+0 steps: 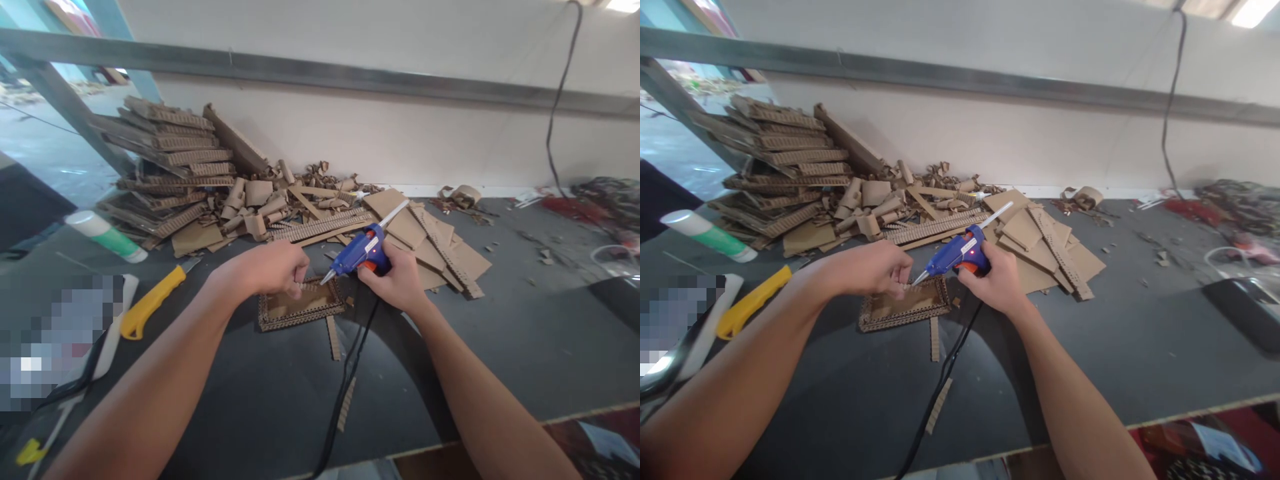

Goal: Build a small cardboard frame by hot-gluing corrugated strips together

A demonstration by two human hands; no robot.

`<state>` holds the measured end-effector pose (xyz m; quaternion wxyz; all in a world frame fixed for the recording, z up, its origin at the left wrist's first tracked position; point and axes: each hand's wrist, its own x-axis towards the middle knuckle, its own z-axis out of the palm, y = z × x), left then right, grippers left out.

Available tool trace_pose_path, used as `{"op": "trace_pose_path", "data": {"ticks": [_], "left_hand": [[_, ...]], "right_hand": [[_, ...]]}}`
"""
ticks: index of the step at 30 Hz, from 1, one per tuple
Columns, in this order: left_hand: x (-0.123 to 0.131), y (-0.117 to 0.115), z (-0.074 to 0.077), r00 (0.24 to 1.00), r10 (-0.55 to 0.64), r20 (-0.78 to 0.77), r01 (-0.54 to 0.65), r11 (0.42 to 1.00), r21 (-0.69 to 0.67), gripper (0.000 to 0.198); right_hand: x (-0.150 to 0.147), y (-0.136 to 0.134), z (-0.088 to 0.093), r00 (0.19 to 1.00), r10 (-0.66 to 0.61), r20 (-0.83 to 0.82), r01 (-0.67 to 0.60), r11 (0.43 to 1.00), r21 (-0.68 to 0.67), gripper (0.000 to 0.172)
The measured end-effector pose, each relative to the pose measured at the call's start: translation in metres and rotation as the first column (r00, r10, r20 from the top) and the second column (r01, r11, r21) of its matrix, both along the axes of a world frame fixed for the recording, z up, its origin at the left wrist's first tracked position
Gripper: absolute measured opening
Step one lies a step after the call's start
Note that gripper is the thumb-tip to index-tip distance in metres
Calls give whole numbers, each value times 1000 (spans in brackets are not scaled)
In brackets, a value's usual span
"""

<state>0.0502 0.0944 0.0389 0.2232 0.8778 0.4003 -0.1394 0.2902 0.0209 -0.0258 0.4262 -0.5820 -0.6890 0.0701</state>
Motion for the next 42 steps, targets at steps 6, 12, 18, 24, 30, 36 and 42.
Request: {"op": "trace_pose_path", "data": {"ticks": [6,12,18,24,30,36,42], "left_hand": [[-8,4,5,995,70,-73,-75,995,-67,15],[-6,1,8,992,67,-105,-71,997,-38,17],[-6,4,-1,996,31,-88,-33,999,-15,21],[-6,5,-8,993,47,-104,-49,999,-21,20],[-3,3,-6,991,60,-116,-65,997,-39,18],[-3,2,-5,991,63,-119,-70,996,-50,18],[-2,3,-6,991,60,-122,-66,996,-53,20]], "right_hand": [[14,-5,9,911,-143,386,104,987,120,17],[12,-11,10,791,-217,573,106,970,221,19],[4,-15,13,745,-229,627,113,969,220,21],[1,-19,17,725,-219,652,93,970,223,26],[1,-20,16,725,-195,661,72,975,209,29],[-2,-21,17,718,-180,673,66,979,192,30],[-2,-22,18,693,-184,698,54,977,204,28]]}}
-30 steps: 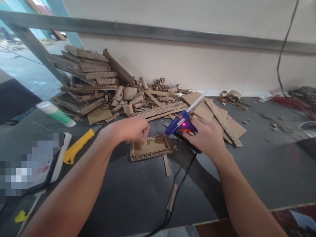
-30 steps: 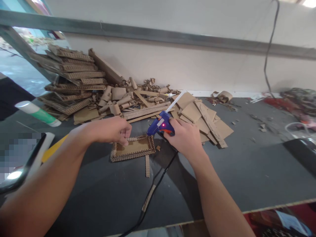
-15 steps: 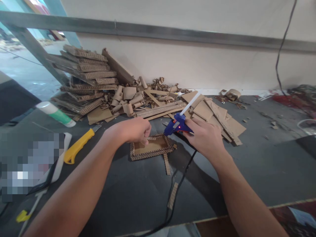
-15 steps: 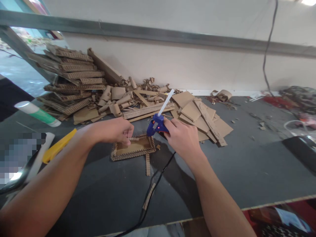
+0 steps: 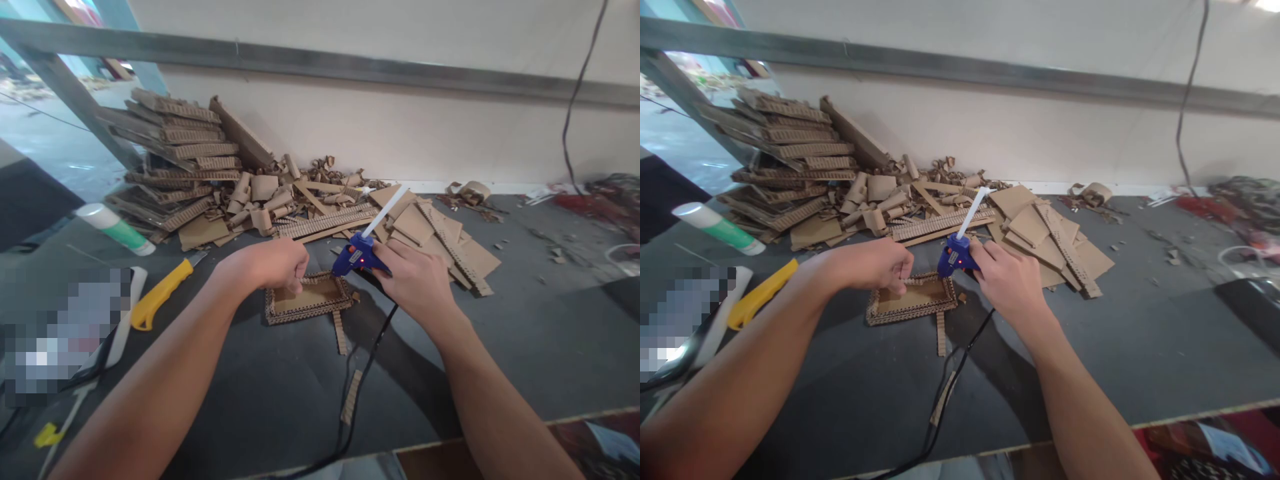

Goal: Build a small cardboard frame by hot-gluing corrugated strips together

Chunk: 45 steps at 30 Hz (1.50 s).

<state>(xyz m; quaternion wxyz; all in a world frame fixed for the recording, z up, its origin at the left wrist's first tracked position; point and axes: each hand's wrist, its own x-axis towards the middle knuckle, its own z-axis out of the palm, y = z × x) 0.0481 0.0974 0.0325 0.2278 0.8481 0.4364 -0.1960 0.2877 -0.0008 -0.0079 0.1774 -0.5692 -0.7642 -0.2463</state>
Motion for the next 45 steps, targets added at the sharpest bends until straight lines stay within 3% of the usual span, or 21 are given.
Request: {"op": "trace_pose_path", "data": {"ticks": [10,16,20,23,27,32,36,40,45], "left_hand": [[0,-3,3,1000,9,22,-9,1000,-4,19],[1,-2,1,999,-3,39,2,1000,21,16],[3,-3,2,995,-49,89,43,997,63,19],[5,-5,5,992,-51,118,41,995,87,19],[4,-5,9,989,-32,141,20,997,81,18],[0,-6,17,978,-53,200,32,994,109,18],[0,-13,19,966,-10,259,-29,989,148,22],[2,-27,7,961,46,273,-112,967,231,19],[-5,-50,-23,971,-6,240,-86,925,371,15]], "right_hand": [[0,0,-1,999,-27,-36,27,1000,-13,28],[3,2,0,986,-67,-153,69,998,10,22],[4,7,-1,951,-128,-280,119,992,-50,20],[6,12,-3,878,-223,-422,183,974,-135,20],[12,19,-5,704,-351,-617,241,936,-258,29],[14,25,-8,587,-374,-718,181,925,-333,32],[12,28,-12,508,-366,-780,168,930,-328,36],[8,29,-15,465,-309,-830,139,951,-276,36],[1,26,-16,491,-251,-834,98,967,-234,32]]}}
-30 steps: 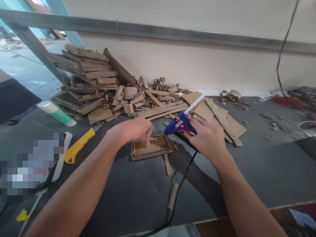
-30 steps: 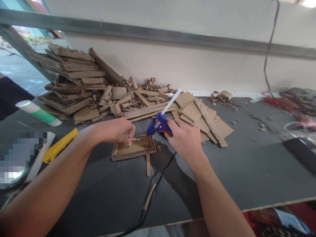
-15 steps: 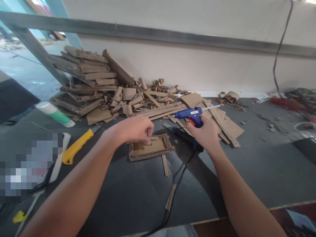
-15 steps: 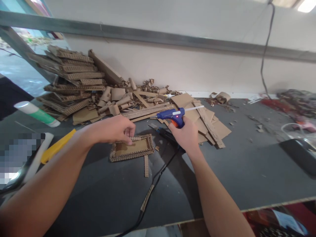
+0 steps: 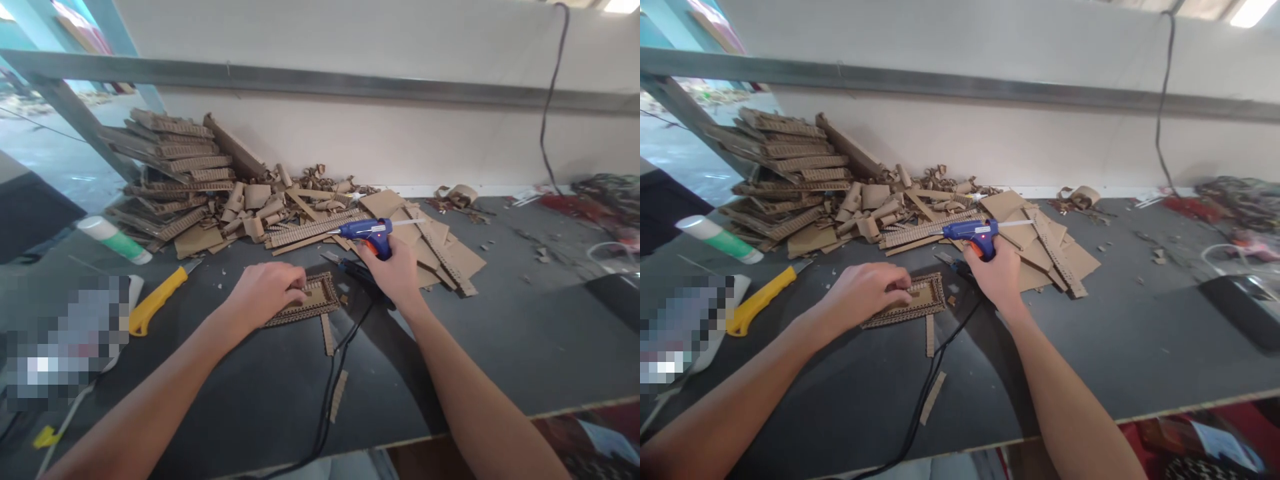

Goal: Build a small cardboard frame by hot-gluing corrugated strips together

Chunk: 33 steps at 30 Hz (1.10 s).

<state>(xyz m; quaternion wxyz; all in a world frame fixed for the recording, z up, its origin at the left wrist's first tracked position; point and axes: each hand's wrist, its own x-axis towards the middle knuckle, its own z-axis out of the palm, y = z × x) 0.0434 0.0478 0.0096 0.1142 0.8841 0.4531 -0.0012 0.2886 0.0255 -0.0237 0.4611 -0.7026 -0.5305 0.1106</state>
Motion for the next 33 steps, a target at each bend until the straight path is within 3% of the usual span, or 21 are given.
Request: {"op": "trace_pose_path", "data": {"ticks": [4,9,23,29,33], "left_hand": [[-5,-10,-20,995,-59,77,47,987,151,19],[0,-11,-32,980,-73,186,33,977,210,22],[2,-14,-42,926,13,378,-77,985,155,13],[2,-13,-42,896,169,412,-155,986,-66,18],[3,-13,-44,879,199,433,-184,980,-77,20]], "right_hand": [[-3,-1,-1,1000,8,-11,-8,1000,-27,32],[-4,0,-3,1000,11,2,-11,999,-37,34],[-9,-4,2,1000,22,11,-22,999,-38,32],[-9,-4,0,1000,5,23,-3,998,-59,32],[-11,-5,1,999,23,30,-22,999,-45,33]]}}
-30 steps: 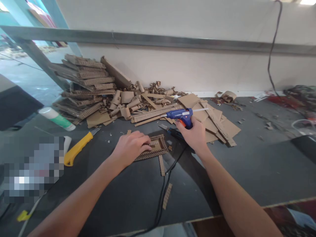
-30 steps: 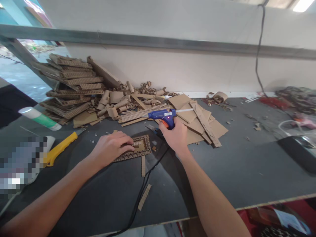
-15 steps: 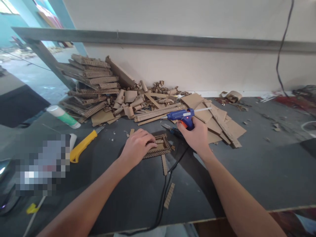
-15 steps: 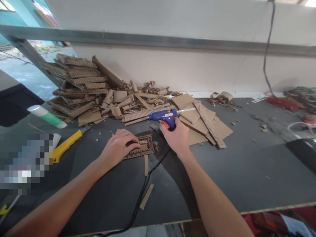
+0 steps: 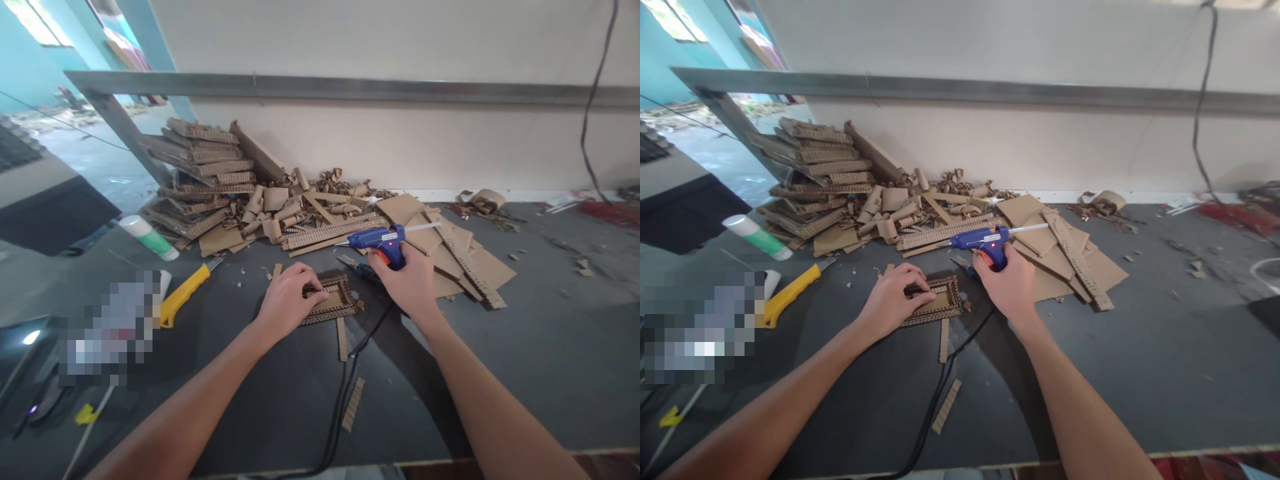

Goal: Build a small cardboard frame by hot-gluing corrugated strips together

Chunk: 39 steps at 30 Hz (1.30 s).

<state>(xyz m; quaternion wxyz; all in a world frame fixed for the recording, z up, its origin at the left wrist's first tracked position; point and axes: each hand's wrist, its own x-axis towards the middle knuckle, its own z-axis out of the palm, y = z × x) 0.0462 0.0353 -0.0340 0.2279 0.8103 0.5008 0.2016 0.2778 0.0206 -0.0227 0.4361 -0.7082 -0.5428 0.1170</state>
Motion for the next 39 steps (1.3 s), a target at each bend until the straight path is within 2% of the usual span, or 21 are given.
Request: {"op": "trace_pose_path", "data": {"ticks": [5,11,18,23,30,39], "left_hand": [[1,1,-5,999,32,34,-34,998,47,15],[3,3,-7,998,62,27,-63,997,51,17],[3,-3,-9,997,35,-70,-20,979,203,15],[2,-5,-9,996,47,-75,-30,977,213,15],[3,-3,-9,996,83,34,-88,982,166,15],[5,-4,-10,996,81,-36,-71,973,221,12]], "right_hand": [[-6,-1,-1,1000,15,2,-15,1000,-7,33],[-17,-3,-10,997,75,-19,-75,997,-22,32],[-34,-9,-17,987,134,-93,-145,982,-124,34],[-39,-9,-18,982,99,-162,-121,984,-134,29],[-42,-6,-28,944,39,-326,-90,986,-141,33],[-46,-8,-27,957,59,-284,-104,984,-146,35]]}}
